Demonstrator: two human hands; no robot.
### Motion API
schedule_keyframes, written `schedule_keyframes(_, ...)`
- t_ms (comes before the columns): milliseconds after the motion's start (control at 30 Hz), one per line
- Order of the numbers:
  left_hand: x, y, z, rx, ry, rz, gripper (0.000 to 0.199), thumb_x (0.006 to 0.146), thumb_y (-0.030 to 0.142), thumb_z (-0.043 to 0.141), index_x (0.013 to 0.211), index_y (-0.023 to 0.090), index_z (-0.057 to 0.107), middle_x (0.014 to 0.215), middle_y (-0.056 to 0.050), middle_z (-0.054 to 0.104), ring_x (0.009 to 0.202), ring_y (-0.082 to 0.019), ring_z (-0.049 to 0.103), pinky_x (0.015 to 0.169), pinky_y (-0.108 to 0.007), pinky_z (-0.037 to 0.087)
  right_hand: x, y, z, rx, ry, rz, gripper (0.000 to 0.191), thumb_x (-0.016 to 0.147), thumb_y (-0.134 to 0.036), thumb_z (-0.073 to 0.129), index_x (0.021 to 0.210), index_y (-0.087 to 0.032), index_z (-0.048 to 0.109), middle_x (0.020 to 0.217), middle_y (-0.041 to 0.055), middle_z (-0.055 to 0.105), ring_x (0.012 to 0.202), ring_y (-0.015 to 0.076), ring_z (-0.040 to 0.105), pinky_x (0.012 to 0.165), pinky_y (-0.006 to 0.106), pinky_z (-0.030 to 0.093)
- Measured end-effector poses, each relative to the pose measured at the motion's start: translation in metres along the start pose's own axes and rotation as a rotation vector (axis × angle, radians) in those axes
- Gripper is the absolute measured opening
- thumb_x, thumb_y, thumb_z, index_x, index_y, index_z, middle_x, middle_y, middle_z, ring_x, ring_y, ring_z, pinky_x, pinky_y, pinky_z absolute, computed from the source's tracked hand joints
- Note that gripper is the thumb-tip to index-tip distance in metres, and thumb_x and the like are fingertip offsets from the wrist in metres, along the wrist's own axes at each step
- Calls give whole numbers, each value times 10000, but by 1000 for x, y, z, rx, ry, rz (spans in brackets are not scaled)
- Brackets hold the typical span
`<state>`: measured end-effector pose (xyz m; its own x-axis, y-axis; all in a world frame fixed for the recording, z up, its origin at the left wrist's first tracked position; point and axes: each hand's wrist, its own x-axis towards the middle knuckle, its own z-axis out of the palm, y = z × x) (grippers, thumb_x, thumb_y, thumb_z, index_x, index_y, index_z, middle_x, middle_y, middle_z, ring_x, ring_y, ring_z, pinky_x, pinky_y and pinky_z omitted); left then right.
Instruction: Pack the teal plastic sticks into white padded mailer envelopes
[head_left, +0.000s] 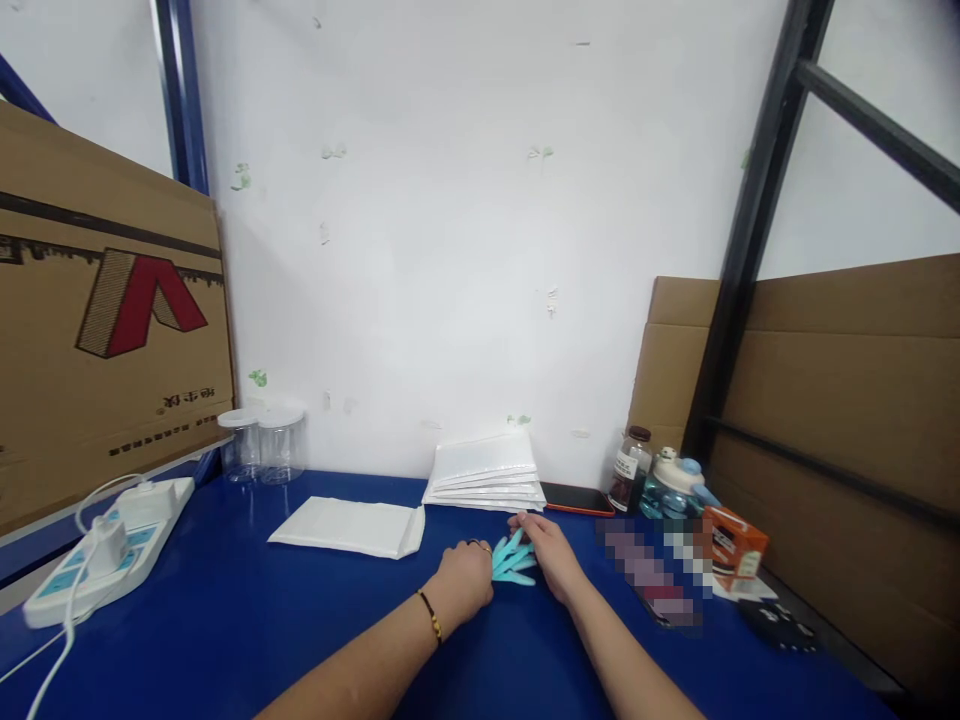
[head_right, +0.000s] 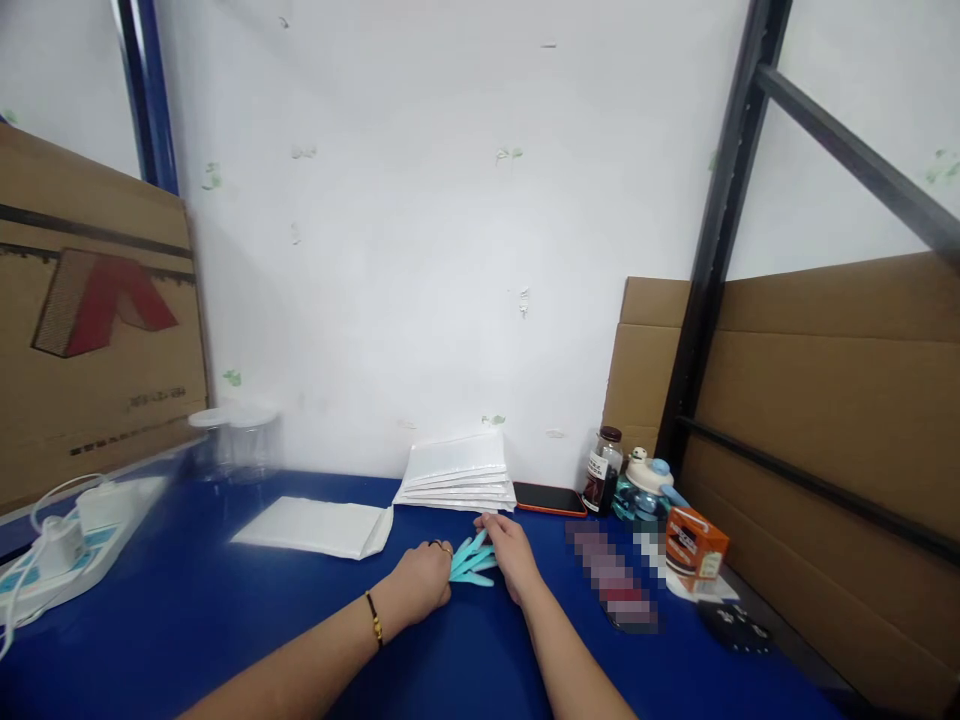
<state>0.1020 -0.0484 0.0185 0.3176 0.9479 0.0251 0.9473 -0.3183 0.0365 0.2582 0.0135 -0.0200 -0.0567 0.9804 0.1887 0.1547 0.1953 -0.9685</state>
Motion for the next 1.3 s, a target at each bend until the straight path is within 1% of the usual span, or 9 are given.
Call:
schedule_keyframes(233,5,7,7,-54,9,-38,376,745,82,463,1121,68,477,1006,-189,617,940,-301,601,779,-419,482,5,9,1,-164,45,-138,279,728,-368,526,828,-170,695,732,65,695,702,247,644,636,322,482)
schedule_keyframes(433,7,8,5,-141,14,-32,301,722,136,540,1017,73,537,1031,-190,612,966,-299,590,847,-387,449,13,21,1,23,147,-170,409,612,-171,507,993,-186,655,1050,91,663,1022,259,594,941,408,414)
schedule_keyframes(633,4,20,1,-242,84,-86,323,760,162,487,1075,96,467,1004,-161,617,930,-295,603,792,-407,465,0,-21,-10,191,328,-439,520,692,-172,522,1210,-212,514,1383,82,399,1241,228,416,1061,406,284)
schedule_keyframes(733,7,25,5,-405,160,-63,291,769,136,445,1061,126,442,922,-118,629,829,-247,623,718,-354,484,-12,-49,-14,227,400,-433,560,739,-246,592,1279,-257,444,1410,67,366,1291,234,341,1076,429,244)
schedule_keyframes(867,14,32,12,-795,389,31,303,789,106,389,1086,132,443,945,-116,612,867,-202,599,783,-319,478,-27,-71,1,488,130,-185,749,659,-360,724,1320,-244,389,1254,121,541,1104,277,543,933,452,417)
schedule_keyframes(933,15,38,13,-929,499,128,356,807,123,372,1156,140,441,1097,-137,572,1042,-207,542,925,-342,428,-32,-76,15,431,-39,-93,611,613,-368,764,1153,-167,561,1043,129,660,991,290,604,891,433,443)
schedule_keyframes(1033,14,41,11,-1014,555,224,464,824,176,378,1287,145,362,1301,-150,449,1241,-213,393,1055,-367,319,-35,-78,30,284,-50,-93,346,681,-422,704,873,-139,655,866,109,696,899,267,631,863,388,454)
schedule_keyframes(1167,8,1,-3,-834,419,171,722,675,359,639,1316,171,366,1336,-152,422,1245,-283,382,1046,-421,317,-30,-72,23,314,73,-207,294,762,-451,621,840,-170,585,661,37,642,719,210,641,701,327,502)
schedule_keyframes(1300,2,-98,-29,-429,167,92,1271,303,526,801,1392,160,258,1471,-181,187,1356,-370,89,1102,-483,159,-20,-59,4,324,231,-252,341,732,-445,654,927,-214,496,568,-47,559,474,136,552,483,248,450)
